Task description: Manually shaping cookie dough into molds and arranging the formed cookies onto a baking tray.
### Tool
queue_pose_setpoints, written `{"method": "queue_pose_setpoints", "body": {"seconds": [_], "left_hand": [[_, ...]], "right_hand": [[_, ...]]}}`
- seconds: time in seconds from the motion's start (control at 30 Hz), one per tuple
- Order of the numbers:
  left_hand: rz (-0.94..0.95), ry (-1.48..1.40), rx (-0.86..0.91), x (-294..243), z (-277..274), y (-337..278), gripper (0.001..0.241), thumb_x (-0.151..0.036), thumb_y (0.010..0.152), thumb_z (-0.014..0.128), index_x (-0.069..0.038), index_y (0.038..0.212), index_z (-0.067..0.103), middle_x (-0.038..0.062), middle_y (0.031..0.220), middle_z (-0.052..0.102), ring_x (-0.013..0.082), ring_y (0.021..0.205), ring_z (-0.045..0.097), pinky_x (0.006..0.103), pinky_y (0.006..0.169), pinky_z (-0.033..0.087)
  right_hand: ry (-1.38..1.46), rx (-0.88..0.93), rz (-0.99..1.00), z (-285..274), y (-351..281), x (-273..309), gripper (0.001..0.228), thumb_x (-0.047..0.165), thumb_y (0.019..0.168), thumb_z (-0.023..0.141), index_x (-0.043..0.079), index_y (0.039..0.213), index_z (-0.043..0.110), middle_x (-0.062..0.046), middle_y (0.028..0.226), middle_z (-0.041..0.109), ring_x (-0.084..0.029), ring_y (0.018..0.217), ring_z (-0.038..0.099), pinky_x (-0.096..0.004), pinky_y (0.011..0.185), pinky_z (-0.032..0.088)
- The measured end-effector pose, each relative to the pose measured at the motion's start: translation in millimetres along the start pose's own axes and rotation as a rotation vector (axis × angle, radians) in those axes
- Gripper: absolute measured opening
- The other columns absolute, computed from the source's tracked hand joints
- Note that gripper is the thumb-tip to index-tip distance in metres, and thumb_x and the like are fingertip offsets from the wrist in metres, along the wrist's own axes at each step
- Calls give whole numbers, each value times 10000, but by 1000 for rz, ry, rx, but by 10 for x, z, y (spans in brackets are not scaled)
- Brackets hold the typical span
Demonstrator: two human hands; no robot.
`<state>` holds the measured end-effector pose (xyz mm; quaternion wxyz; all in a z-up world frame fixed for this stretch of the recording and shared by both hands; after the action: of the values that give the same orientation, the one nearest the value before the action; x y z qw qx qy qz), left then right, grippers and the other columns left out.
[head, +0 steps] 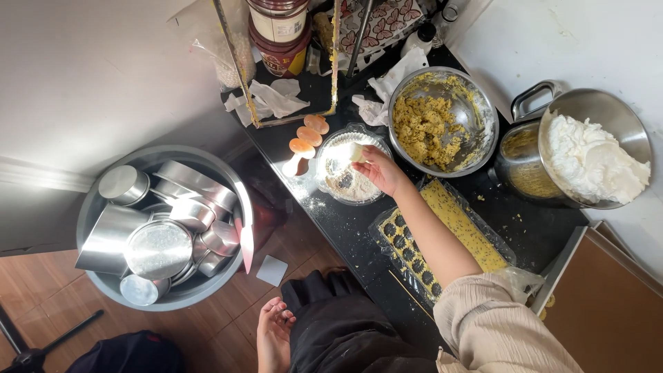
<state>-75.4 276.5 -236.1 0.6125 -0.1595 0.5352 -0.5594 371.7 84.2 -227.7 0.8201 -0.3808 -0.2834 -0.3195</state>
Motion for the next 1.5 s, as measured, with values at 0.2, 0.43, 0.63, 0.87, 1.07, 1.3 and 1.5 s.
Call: {"method": "queue_pose_setpoints", "body": {"seconds": [0.2, 0.43, 0.63, 0.87, 1.07, 1.3, 1.5], "left_hand": [[-12, 9, 35, 17, 97, 37, 239, -215, 961, 547, -87, 1160, 575, 23, 989, 597, 153, 869, 576, 340, 840, 473], [-8, -9, 39, 71, 72, 86, 249, -209, 953, 550, -86, 1168, 579, 23, 992, 601, 149, 874, 579, 339, 834, 477], [-6, -14, 0, 97, 58, 132, 249, -211, 959, 543, -78, 1164, 587, 31, 977, 608, 161, 852, 582, 343, 821, 480], [2, -37, 6, 60, 97, 79, 224, -197, 963, 544, -81, 1150, 586, 25, 966, 602, 149, 852, 578, 338, 827, 478], [6, -42, 11, 6, 166, 75, 217, -196, 969, 542, -77, 1145, 586, 24, 965, 606, 144, 853, 575, 332, 823, 476], [27, -38, 34, -19, 180, 164, 212, -192, 965, 551, -79, 1141, 590, 23, 966, 611, 140, 861, 579, 328, 826, 476], [11, -21, 43, -3, 257, 213, 203, -197, 962, 554, -82, 1125, 590, 26, 963, 612, 145, 851, 585, 325, 821, 476]], "right_hand": [[-24, -21, -60, 159, -125, 57, 538, 171, 900, 634, 81, 1419, 523, -183, 1218, 616, -257, 1057, 645, -358, 951, 588], [-649, -161, -130, 278, -49, -39, 459, 198, 968, 674, 42, 1389, 581, -177, 1141, 642, -255, 1049, 698, -353, 927, 611], [-1492, -191, -797, 547, -103, -46, 443, 238, 1025, 646, 4, 1390, 553, -155, 1205, 672, -267, 1097, 682, -371, 954, 589], [-1796, -153, -763, 376, 49, -229, 477, 255, 1004, 668, -57, 1346, 554, -188, 1246, 642, -327, 1154, 627, -406, 1004, 522], [-1801, -166, -778, 746, -314, 143, 466, 211, 973, 677, -28, 1361, 576, -148, 1149, 645, -311, 1048, 639, -414, 925, 532], [-1600, -152, -987, 778, -757, 227, 457, 258, 1016, 666, 24, 1398, 573, -122, 1192, 651, -272, 1082, 641, -409, 938, 532], [-1746, -155, -789, 595, -630, 14, 437, 283, 997, 668, 49, 1358, 597, -94, 1161, 689, -246, 1067, 651, -391, 946, 514]]}}
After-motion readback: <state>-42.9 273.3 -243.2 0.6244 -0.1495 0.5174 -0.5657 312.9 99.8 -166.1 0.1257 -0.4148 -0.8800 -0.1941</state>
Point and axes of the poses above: each hand's wrist, its own y-axis towards the middle knuckle, its own z-axis out of the palm, x = y × z, the point moved 8 cm from there along y, towards the middle knuckle
